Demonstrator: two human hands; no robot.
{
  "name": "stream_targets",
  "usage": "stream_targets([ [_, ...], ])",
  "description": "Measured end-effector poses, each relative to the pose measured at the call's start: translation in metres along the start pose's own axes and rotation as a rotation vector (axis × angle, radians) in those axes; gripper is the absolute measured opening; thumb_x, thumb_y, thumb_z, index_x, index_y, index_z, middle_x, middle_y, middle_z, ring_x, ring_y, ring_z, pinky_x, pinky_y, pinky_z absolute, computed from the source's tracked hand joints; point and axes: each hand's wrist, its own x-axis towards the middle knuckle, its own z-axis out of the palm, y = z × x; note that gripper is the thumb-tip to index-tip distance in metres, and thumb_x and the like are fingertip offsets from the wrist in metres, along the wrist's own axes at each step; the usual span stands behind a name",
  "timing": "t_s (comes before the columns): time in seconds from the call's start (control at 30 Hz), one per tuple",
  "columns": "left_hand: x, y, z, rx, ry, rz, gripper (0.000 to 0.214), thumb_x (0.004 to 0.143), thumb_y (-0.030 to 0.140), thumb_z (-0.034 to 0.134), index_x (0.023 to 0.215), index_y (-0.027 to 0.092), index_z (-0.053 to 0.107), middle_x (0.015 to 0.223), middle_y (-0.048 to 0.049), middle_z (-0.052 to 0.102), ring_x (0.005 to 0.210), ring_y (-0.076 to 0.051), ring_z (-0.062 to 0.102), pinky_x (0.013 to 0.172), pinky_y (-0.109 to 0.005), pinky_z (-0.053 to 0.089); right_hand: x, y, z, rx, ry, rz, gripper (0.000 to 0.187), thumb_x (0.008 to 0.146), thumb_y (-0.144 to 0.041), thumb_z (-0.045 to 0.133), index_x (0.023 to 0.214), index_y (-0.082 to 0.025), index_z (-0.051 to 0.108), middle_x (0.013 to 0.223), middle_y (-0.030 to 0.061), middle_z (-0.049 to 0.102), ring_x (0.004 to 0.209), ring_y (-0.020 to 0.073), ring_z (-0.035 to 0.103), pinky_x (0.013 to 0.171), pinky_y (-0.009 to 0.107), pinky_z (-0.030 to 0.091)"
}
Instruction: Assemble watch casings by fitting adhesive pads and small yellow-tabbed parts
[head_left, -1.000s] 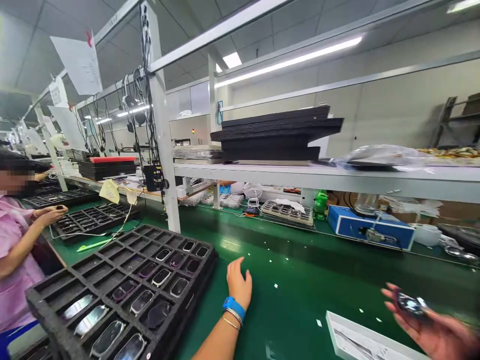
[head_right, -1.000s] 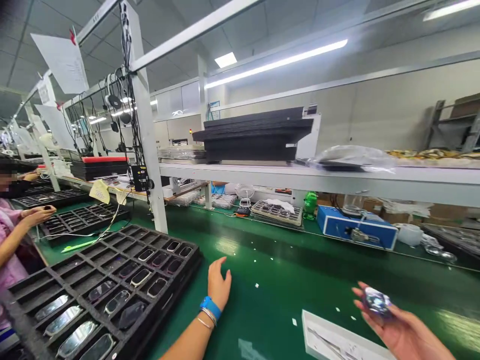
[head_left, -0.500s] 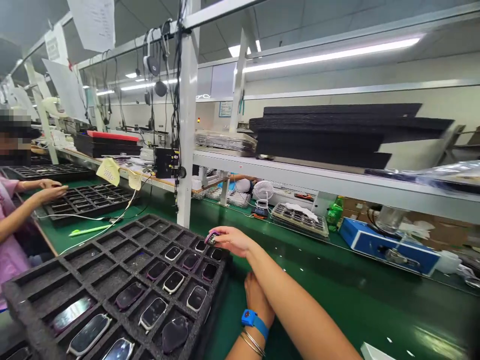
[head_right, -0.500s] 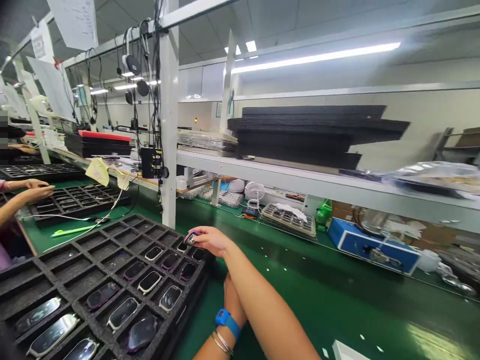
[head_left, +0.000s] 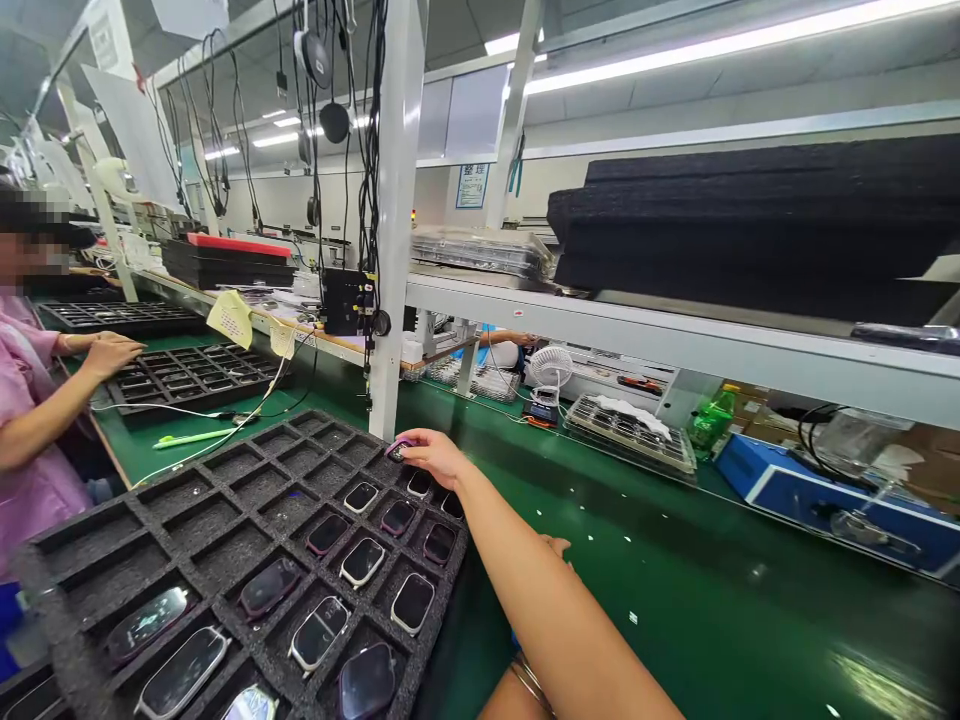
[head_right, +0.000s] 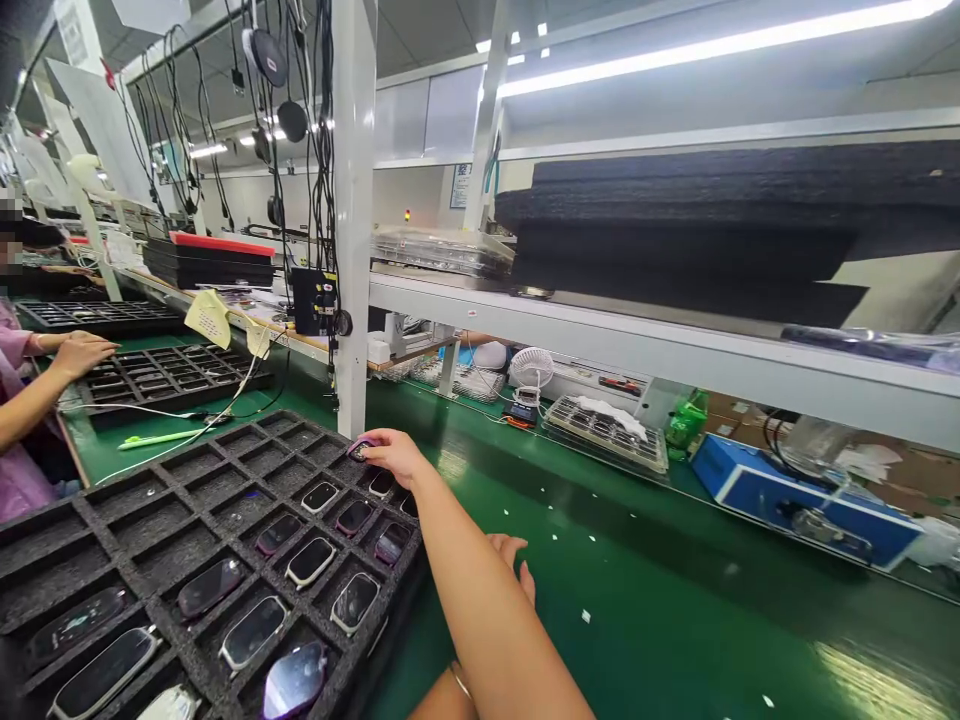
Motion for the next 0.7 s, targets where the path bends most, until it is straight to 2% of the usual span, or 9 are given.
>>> stream_targets([
  [0.1, -0.005, 0.008, -0.002, 0.052, -0.016, 0.029, 0.036, 0.061, 0.003, 0.056, 0.093, 0.018, 0.063, 0.094, -0.0064, 0.063, 0.096, -0.025, 0.054, 0.088, -0.043, 0.041, 0.012, 0.018, 0.014, 0.005, 0.117, -0.054, 0.029, 0.05, -0.013, 0.075, 0.075, -0.017, 0.062, 0.071, -0.0032, 0.059, 0.066, 0.0092, 0.057, 0.071, 0.027, 0.049],
  [0.2, -0.006, 0.017, -0.005, 0.079, -0.018, 0.009, 0.035, 0.063, 0.003, 0.052, 0.091, 0.02, 0.063, 0.093, -0.0062, 0.063, 0.095, -0.026, 0.053, 0.086, -0.044, 0.04, 0.016, 0.03, 0.021, 0.013, 0.193, -0.083, 0.029, 0.057, -0.019, 0.07, 0.084, -0.02, 0.061, 0.073, -0.0031, 0.058, 0.068, 0.0106, 0.057, 0.07, 0.029, 0.051],
  [0.3, -0.006, 0.024, -0.009, 0.087, -0.023, -0.023, 0.033, 0.066, 0.003, 0.049, 0.091, 0.02, 0.063, 0.094, -0.0062, 0.063, 0.097, -0.026, 0.052, 0.087, -0.044, 0.039, 0.014, 0.034, 0.021, -0.016, 0.199, -0.098, 0.031, 0.063, -0.024, 0.066, 0.093, -0.02, 0.064, 0.08, 0.0001, 0.063, 0.073, 0.0125, 0.058, 0.071, 0.03, 0.05],
  [0.47, -0.007, 0.029, -0.012, 0.08, -0.052, -0.054, 0.031, 0.068, 0.004, 0.049, 0.09, 0.02, 0.063, 0.094, -0.0066, 0.063, 0.099, -0.025, 0.052, 0.088, -0.043, 0.039, 0.012, 0.035, 0.02, -0.136, 0.241, -0.128, 0.025, 0.063, -0.023, 0.063, 0.086, -0.016, 0.067, 0.079, 0.0024, 0.064, 0.069, 0.0129, 0.057, 0.066, 0.026, 0.047],
  [0.57, -0.008, 0.029, -0.012, 0.076, -0.066, -0.062, 0.031, 0.068, 0.004, 0.049, 0.091, 0.02, 0.062, 0.095, -0.0065, 0.063, 0.099, -0.025, 0.052, 0.088, -0.042, 0.039, 0.013, 0.037, 0.019, -0.22, 0.294, -0.154, 0.038, 0.063, -0.02, 0.06, 0.101, -0.02, 0.063, 0.081, 0.0001, 0.062, 0.066, 0.0117, 0.055, 0.063, 0.024, 0.046],
  [0.63, -0.008, 0.029, -0.012, 0.075, -0.071, -0.071, 0.031, 0.068, 0.004, 0.049, 0.09, 0.02, 0.062, 0.095, -0.0062, 0.063, 0.099, -0.024, 0.052, 0.089, -0.042, 0.039, 0.013, 0.038, 0.019, -0.282, 0.309, -0.173, 0.044, 0.063, -0.018, 0.057, 0.107, -0.023, 0.062, 0.086, -0.0004, 0.062, 0.067, 0.0115, 0.055, 0.065, 0.025, 0.046],
  [0.7, -0.008, 0.029, -0.012, 0.077, -0.076, -0.08, 0.03, 0.068, 0.004, 0.049, 0.09, 0.02, 0.063, 0.095, -0.006, 0.063, 0.099, -0.024, 0.051, 0.089, -0.041, 0.039, 0.013, 0.039, 0.019, -0.349, 0.309, -0.194, 0.037, 0.065, -0.017, 0.056, 0.1, -0.022, 0.066, 0.089, 0.0004, 0.062, 0.072, 0.0126, 0.056, 0.071, 0.026, 0.046],
])
